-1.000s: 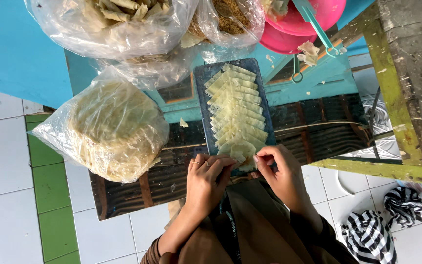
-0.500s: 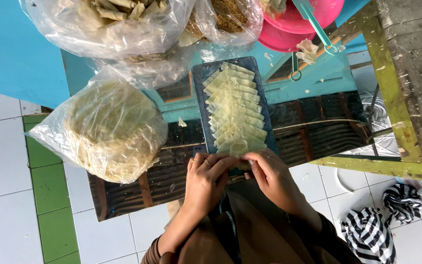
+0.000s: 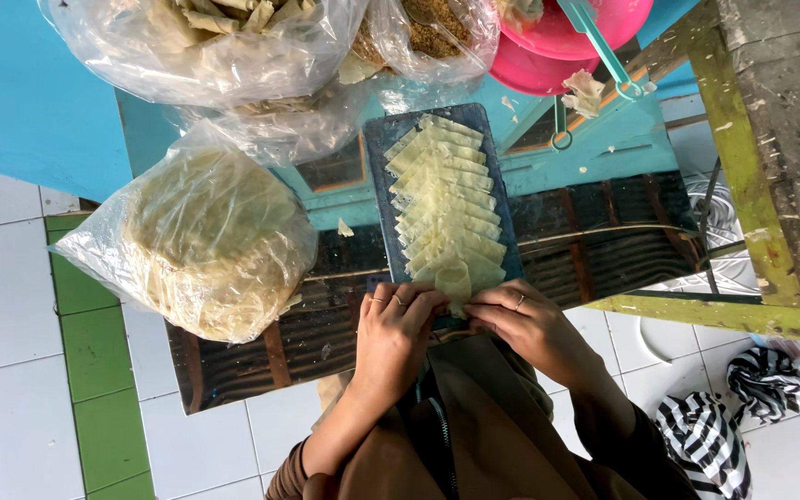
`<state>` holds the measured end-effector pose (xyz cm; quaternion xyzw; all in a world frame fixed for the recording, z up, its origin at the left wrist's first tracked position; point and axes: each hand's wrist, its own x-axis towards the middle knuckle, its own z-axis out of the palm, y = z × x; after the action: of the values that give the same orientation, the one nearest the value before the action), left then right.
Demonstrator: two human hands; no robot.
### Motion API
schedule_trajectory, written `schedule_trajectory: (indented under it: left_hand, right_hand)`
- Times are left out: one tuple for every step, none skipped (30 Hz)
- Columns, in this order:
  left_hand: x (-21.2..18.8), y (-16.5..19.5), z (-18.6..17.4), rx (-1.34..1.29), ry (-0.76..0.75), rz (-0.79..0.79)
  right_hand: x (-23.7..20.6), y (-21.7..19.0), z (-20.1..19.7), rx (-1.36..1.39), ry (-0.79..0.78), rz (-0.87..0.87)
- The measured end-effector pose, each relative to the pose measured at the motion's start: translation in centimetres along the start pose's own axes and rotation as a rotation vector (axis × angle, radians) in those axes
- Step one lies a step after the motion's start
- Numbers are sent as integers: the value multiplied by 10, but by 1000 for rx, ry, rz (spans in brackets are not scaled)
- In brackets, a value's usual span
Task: The person tears pieces from a stack of thin pastry sheets on a cutting board, spreads filling from a pink bowl onto a piece using a spatula, rolls each piece into a cylinder by hand, and places the finished rolls into a plastic bag.
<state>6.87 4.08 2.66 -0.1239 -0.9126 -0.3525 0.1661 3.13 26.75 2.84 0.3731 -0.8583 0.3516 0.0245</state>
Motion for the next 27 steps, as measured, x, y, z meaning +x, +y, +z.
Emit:
schedule_trajectory:
  left_hand:
    - [0, 0, 0, -8, 4, -3]
    - [0, 1, 0, -14, 9, -6]
    - [0, 1, 0, -20, 14, -7]
    - [1, 1, -1, -21, 15, -2]
    - [1, 1, -1, -21, 17, 2]
    - [1, 2, -2, -22, 19, 6]
    - [1, 2, -2, -21, 23, 4]
    - [2, 3, -2, -21, 27, 3]
    - [3, 4, -2, -22, 32, 2]
    - [3, 3, -4, -30, 16, 8]
    - [3, 2, -6, -39, 2, 13]
    - [2, 2, -7, -49, -14, 18]
    - [3, 2, -7, -47, -15, 16]
    - [2, 2, -7, -46, -14, 14]
    - [2, 2, -6, -45, -15, 12]
    - [2, 2, -5, -35, -16, 0]
    - [2, 2, -3, -24, -16, -12]
    - [2, 2, -1, -14, -16, -26]
    - [2, 2, 1, -15, 3, -38]
    - [4, 2, 3, -14, 25, -47]
    - [4, 3, 5, -15, 45, -56]
    - [5, 3, 6, -21, 48, -60]
    - [5, 3, 6, -27, 49, -65]
    - [6, 3, 7, -33, 49, -72]
    - [6, 3, 8, -55, 51, -87]
    - [7, 4, 8, -76, 53, -103]
    - [7, 4, 8, -97, 54, -117]
  right_hand:
    - [1, 0, 1, -16, 3, -10]
    - [2, 0, 1, -33, 6, -22]
    - [3, -1, 2, -48, 29, -28]
    - [6, -3, 4, -65, 53, -34]
    - [8, -5, 5, -81, 77, -42]
    - [11, -6, 5, -79, 97, -36]
    - [14, -8, 4, -76, 115, -29]
    - [16, -9, 4, -72, 133, -22]
    - [18, -11, 5, -61, 154, -12]
    - [20, -13, 5, -51, 178, -2]
    - [21, -13, 5, -41, 201, 6]
    - [22, -14, 5, -31, 209, 23]
    - [23, -14, 6, -21, 217, 41]
    - [24, -14, 7, -10, 226, 59]
    - [24, -14, 7, -6, 232, 70]
    - [24, -15, 8, -3, 238, 80]
    - [24, -15, 9, 1, 244, 89]
    - [24, -15, 9, 11, 248, 105]
    - [24, -15, 10, 21, 251, 120]
    - [24, -15, 10, 30, 258, 132]
    - [24, -15, 10, 18, 265, 119]
    - [24, -15, 10, 7, 271, 107]
    - [24, -15, 11, -4, 276, 96]
    - [23, -14, 11, -21, 264, 82]
    - [23, -14, 10, -37, 251, 67]
    - [22, -13, 11, -53, 238, 53]
    - [21, -13, 11, -59, 221, 44]
